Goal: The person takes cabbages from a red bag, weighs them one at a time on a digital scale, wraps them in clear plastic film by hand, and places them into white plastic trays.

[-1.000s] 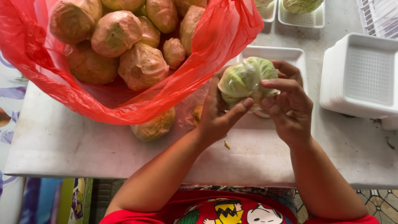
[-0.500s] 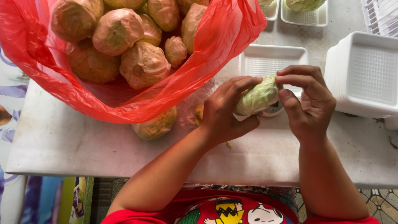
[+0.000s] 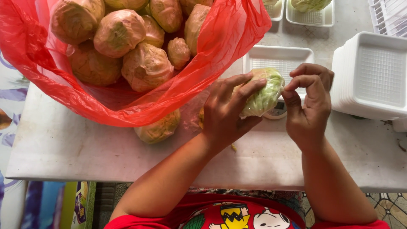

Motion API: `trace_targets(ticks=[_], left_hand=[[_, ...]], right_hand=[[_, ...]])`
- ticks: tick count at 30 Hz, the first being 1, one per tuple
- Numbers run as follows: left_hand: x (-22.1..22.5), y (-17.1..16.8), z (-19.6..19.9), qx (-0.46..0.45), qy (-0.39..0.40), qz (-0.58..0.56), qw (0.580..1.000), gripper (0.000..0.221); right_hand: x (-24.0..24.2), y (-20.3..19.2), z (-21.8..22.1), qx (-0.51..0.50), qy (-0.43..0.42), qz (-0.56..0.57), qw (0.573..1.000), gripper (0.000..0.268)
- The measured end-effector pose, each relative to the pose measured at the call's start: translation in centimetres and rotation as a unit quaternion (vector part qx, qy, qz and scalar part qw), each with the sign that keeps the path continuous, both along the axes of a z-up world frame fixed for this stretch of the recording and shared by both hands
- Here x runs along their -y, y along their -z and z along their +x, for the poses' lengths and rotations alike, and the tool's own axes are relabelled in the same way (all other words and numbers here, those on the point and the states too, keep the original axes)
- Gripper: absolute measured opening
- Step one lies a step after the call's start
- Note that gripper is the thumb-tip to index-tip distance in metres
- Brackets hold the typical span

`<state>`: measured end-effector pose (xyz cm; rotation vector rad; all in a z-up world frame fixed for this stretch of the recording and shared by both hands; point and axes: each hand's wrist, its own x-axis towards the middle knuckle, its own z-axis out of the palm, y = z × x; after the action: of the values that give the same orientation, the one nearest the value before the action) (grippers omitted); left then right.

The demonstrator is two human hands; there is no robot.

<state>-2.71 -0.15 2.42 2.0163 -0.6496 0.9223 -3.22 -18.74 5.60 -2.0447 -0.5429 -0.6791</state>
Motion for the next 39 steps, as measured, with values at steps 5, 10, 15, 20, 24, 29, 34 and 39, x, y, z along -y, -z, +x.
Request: trace_targets(ticks=[5,10,15,20,24,29,34,39], left_hand=[[0.0,0.3,-0.3,-0.030,0.003,0.001,1.000,0.053],[-0.3,0.3,-0.2,-0.080,-0.008,-0.002,0.997,0.065],[-0.6,-1.2,-0.5,-0.111,0.027,-0.062,0.992,0.063],[-0.7,-1.8,-0.3,-0.136,0.054,-0.155,0.977,0.058],[-0.8,-1.9,-0.1,-0.167,0.177,-0.208,0.947,0.060],[-1.5,-1.4,0.3,-0.264,0.327,-0.253,0.872,0.057],[-1.2,-1.2,0.4,-0.321,0.428,-0.197,0.821,0.058],[-1.6,-1.0,0.4,-0.358,0.472,-0.194,0.782,0.059]], right_hand=[[-0.8,0.0,-0.3,0.112,0.081,-0.063,0.988,0.014],[-0.7,0.1,-0.1,0.076,0.022,-0.071,0.994,0.010],[-0.9,-0.4,-0.4,0.072,-0.027,-0.056,0.995,0.015],[-1.2,-0.9,-0.8,0.094,-0.065,-0.052,0.992,0.017],[-1.2,-0.3,-1.2,0.106,-0.074,0.047,0.990,0.013],[0.4,0.5,-0.6,0.038,-0.127,0.248,0.960,0.013],[3.5,-0.4,0.5,-0.146,-0.106,0.439,0.880,0.028],[4.3,-0.3,1.2,-0.200,-0.100,0.524,0.822,0.026]])
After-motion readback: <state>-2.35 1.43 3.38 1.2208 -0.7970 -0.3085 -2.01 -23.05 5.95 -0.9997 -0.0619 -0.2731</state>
